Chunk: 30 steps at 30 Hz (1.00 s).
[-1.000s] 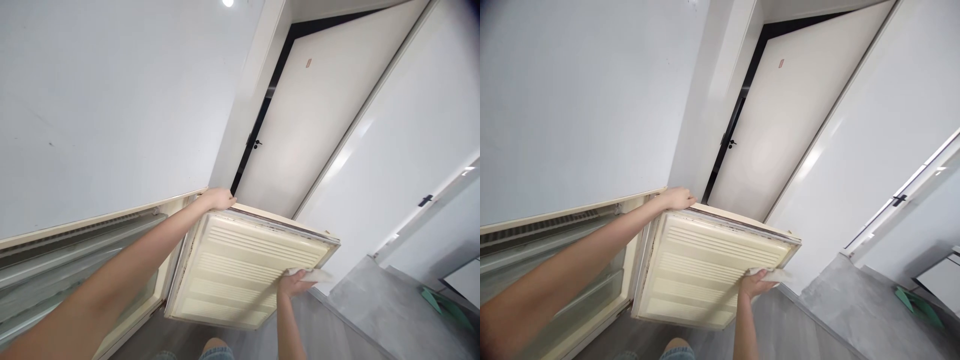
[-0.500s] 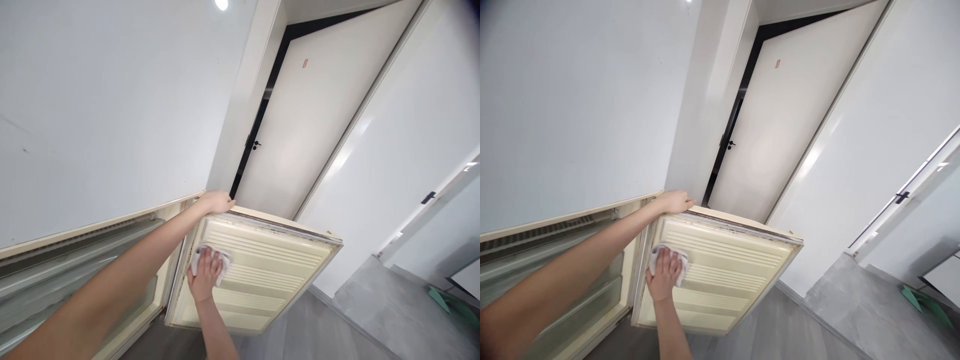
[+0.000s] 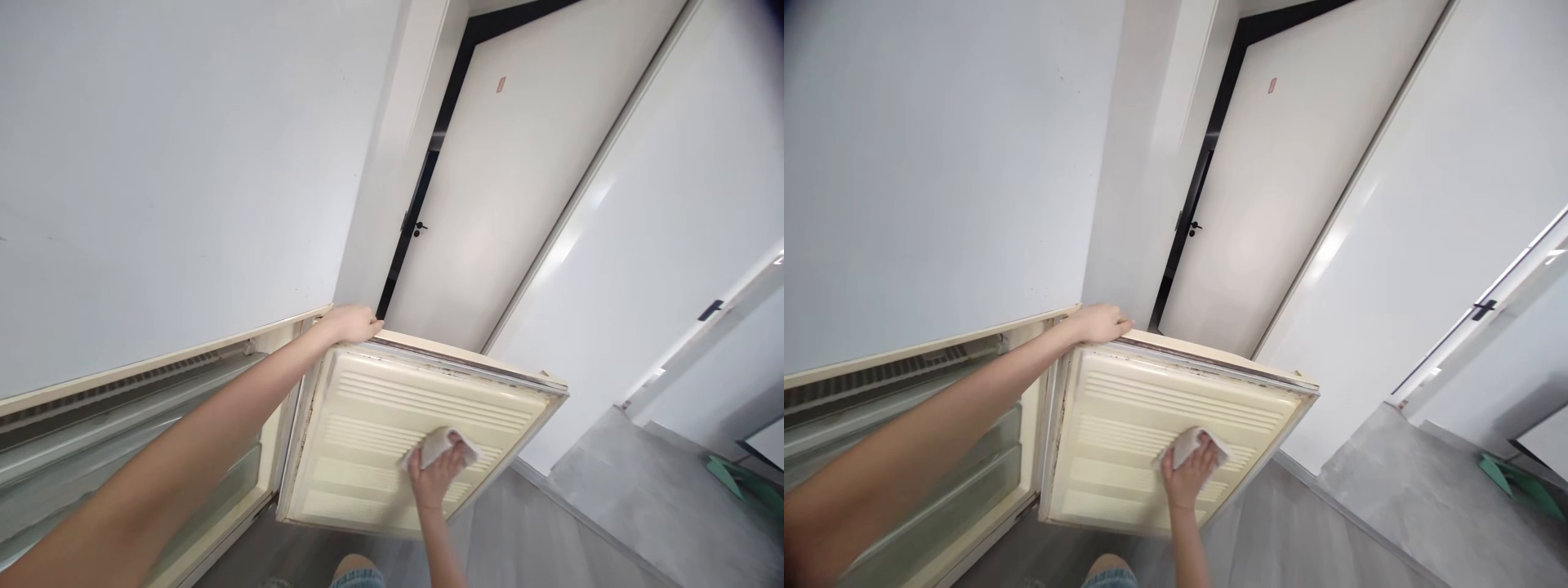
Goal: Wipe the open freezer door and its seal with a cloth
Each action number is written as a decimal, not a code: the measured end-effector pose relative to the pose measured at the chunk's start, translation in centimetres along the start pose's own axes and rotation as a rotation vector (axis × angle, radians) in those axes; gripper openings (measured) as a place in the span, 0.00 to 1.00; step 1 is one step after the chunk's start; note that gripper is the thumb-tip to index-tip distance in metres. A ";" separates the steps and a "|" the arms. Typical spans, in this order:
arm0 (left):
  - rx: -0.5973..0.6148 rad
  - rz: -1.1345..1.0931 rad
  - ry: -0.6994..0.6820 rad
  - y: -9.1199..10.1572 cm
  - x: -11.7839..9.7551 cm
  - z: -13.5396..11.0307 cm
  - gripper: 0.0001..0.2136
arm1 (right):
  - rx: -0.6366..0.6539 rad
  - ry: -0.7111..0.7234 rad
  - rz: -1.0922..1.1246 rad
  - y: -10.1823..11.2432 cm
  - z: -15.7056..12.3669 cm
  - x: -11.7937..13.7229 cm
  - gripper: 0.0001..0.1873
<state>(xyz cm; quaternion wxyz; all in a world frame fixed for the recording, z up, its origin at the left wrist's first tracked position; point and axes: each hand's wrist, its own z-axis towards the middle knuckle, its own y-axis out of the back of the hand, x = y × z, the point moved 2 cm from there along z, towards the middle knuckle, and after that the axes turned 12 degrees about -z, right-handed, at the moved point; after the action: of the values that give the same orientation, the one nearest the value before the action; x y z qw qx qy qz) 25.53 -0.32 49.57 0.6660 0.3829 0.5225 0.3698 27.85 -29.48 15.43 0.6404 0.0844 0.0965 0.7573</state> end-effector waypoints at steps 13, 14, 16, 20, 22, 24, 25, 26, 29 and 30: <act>-0.016 0.005 0.003 -0.5 0.3 0.5 0.25 | 0.154 -0.800 0.180 -1.9 -0.4 4.8 0.44; -0.022 0.003 0.000 -0.5 0.3 0.5 0.25 | 0.169 -0.762 0.199 -1.4 -0.7 7.6 0.44; -0.031 -0.004 0.001 -0.5 0.2 0.5 0.25 | 0.208 -0.632 0.246 -0.1 -1.6 13.2 0.46; -0.038 -0.025 0.013 -0.5 0.2 0.4 0.23 | 0.264 -0.149 0.301 1.4 -3.9 21.4 0.41; -0.038 -0.038 0.017 -0.5 0.3 0.4 0.22 | 0.258 0.095 0.337 1.3 -5.2 22.6 0.35; -0.037 -0.047 0.017 -0.5 0.3 0.5 0.22 | 0.290 0.304 0.367 0.8 -6.2 21.7 0.30; -0.037 -0.050 0.018 -0.5 0.3 0.5 0.22 | 0.318 0.386 0.369 0.6 -6.6 20.6 0.28; -0.037 -0.050 0.019 -0.5 0.3 0.5 0.22 | 0.346 0.451 0.360 0.3 -6.9 19.1 0.27; -0.040 -0.045 0.019 -0.5 0.3 0.5 0.22 | 0.382 0.473 0.274 -0.3 -7.2 13.1 0.25; -0.040 -0.043 0.017 -0.5 0.3 0.5 0.22 | 0.381 0.439 0.235 -0.5 -7.2 10.8 0.23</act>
<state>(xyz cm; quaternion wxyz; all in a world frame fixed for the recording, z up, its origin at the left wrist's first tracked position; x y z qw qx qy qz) 26.07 -0.38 49.06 0.6768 0.3549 0.5289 0.3691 24.69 -18.98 8.43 0.4848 0.0483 0.3622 0.7946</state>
